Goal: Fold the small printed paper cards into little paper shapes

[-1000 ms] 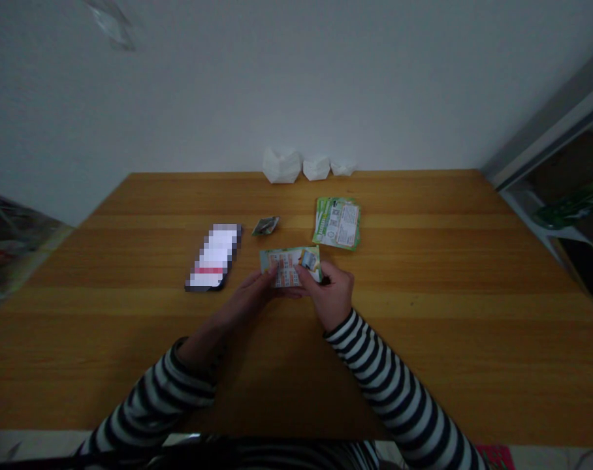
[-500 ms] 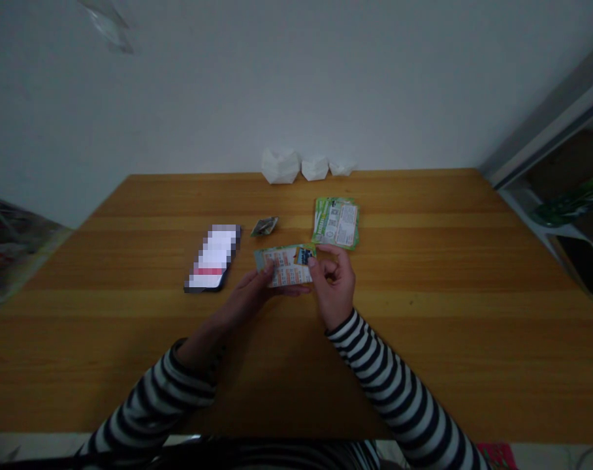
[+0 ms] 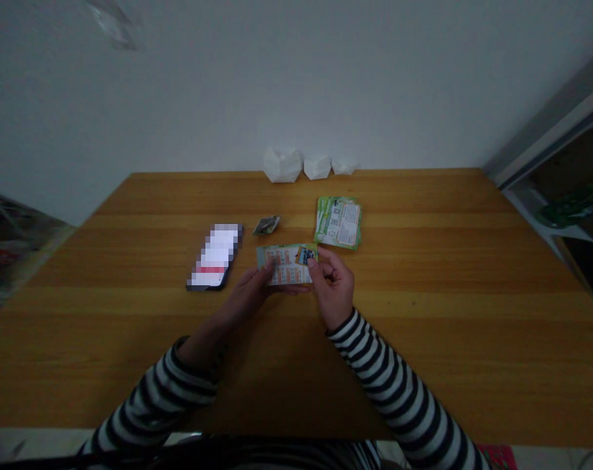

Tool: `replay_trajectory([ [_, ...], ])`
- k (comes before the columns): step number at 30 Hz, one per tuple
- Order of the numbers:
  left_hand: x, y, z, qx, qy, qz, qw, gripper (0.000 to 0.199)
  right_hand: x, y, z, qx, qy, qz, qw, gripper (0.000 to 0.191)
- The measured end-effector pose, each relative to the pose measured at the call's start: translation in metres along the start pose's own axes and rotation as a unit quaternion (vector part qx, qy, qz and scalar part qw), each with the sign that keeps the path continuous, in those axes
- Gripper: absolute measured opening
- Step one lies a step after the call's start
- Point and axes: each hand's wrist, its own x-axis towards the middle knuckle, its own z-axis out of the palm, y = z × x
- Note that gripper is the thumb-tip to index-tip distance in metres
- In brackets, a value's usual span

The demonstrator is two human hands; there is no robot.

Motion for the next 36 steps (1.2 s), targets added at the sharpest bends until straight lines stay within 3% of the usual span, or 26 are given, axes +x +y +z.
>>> replay_trajectory([
  [18,0.001,-0.002,0.0,0.027,0.035,0.011,0.999,0.051,-0.001,0.002,0.002,0.012,0.0,0.03,0.999,0.03],
  [27,0.0,0.006,0.003,0.162,0.105,0.044,0.98,0.056,0.005,0.004,0.005,0.045,-0.085,0.104,0.99,0.059],
  [36,0.005,0.006,-0.013,0.101,0.082,0.029,0.991,0.048,0.01,0.005,-0.004,0.084,-0.219,0.105,0.966,0.044],
])
